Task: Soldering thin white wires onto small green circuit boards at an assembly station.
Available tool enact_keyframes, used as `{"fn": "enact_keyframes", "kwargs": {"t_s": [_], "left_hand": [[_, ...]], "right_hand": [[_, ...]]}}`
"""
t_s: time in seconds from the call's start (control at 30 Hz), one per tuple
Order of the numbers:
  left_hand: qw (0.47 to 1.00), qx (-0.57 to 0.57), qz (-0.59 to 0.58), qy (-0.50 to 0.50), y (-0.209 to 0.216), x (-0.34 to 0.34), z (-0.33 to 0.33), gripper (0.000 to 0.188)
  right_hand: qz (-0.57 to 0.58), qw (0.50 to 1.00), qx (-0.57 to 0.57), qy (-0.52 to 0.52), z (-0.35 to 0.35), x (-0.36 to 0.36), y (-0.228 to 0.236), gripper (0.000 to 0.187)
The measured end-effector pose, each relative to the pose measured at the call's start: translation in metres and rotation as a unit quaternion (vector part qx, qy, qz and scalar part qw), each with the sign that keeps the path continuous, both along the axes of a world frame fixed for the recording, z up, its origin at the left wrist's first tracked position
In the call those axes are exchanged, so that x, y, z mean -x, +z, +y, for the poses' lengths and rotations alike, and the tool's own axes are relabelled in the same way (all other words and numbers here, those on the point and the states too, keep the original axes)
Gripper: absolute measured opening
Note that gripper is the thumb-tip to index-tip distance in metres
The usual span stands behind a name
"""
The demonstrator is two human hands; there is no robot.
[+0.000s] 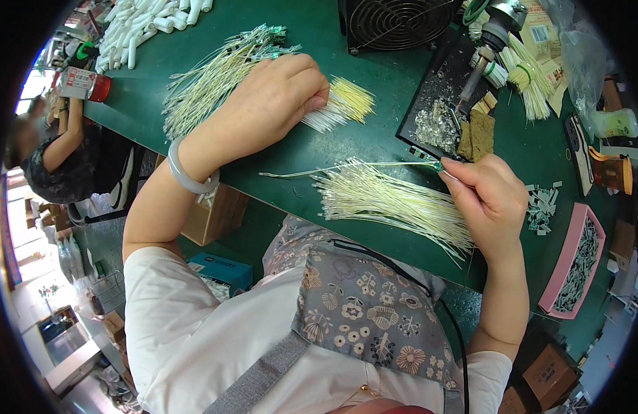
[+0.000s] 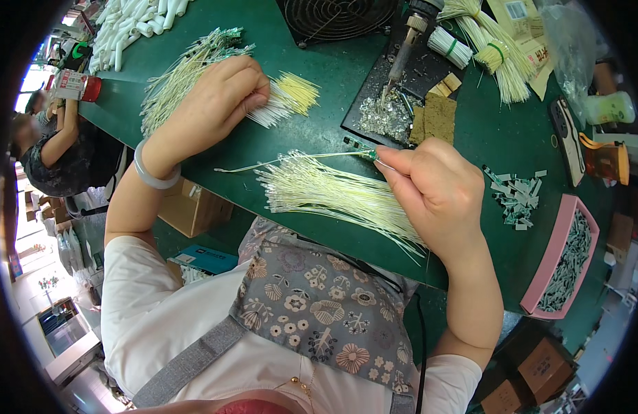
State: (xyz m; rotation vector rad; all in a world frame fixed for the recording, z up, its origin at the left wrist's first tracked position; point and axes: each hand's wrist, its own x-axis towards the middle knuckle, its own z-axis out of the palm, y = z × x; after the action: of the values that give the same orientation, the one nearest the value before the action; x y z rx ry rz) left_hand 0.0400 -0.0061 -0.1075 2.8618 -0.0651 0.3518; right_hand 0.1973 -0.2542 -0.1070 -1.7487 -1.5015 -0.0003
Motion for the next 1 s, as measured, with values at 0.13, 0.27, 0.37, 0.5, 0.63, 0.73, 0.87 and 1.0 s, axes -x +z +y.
{"fn": "enact_keyframes", "kwargs": {"t_s": [0.13, 0.27, 0.37, 0.5, 0.63, 0.73, 0.87, 1.0], "left_hand": [[1.000, 0.025, -0.002, 0.002, 0.002, -0.001, 0.001, 0.007], [0.981, 0.190, 0.020, 0.034, 0.004, -0.002, -0.006, 0.007], [0.946, 0.324, 0.032, 0.013, 0.001, -0.006, -0.011, 0.011], [0.901, 0.423, 0.091, 0.022, 0.004, -0.016, -0.026, 0.013], [0.847, 0.513, 0.126, 0.057, 0.008, -0.021, -0.038, 0.014], [0.877, 0.469, 0.100, 0.039, 0.008, -0.021, -0.043, 0.014], [0.897, 0.434, 0.072, 0.047, 0.013, -0.023, -0.054, 0.015], [0.890, 0.450, 0.075, 0.024, 0.015, -0.028, -0.061, 0.012]], "right_hand": [[0.004, 1.000, 0.001, -0.001, 0.000, -0.001, 0.000, 0.017], [0.006, 1.000, 0.012, -0.009, 0.000, -0.002, -0.001, 0.017], [0.005, 1.000, 0.012, -0.010, 0.001, -0.002, -0.001, 0.017], [0.010, 1.000, 0.019, -0.008, 0.002, 0.000, -0.002, 0.017], [0.011, 1.000, 0.018, -0.005, 0.001, 0.000, -0.003, 0.017], [0.007, 1.000, 0.016, -0.005, 0.001, -0.001, -0.003, 0.017], [0.021, 1.000, 0.015, -0.008, 0.000, -0.001, -0.003, 0.016], [0.047, 0.999, 0.006, -0.001, 0.002, -0.001, -0.003, 0.014]]}}
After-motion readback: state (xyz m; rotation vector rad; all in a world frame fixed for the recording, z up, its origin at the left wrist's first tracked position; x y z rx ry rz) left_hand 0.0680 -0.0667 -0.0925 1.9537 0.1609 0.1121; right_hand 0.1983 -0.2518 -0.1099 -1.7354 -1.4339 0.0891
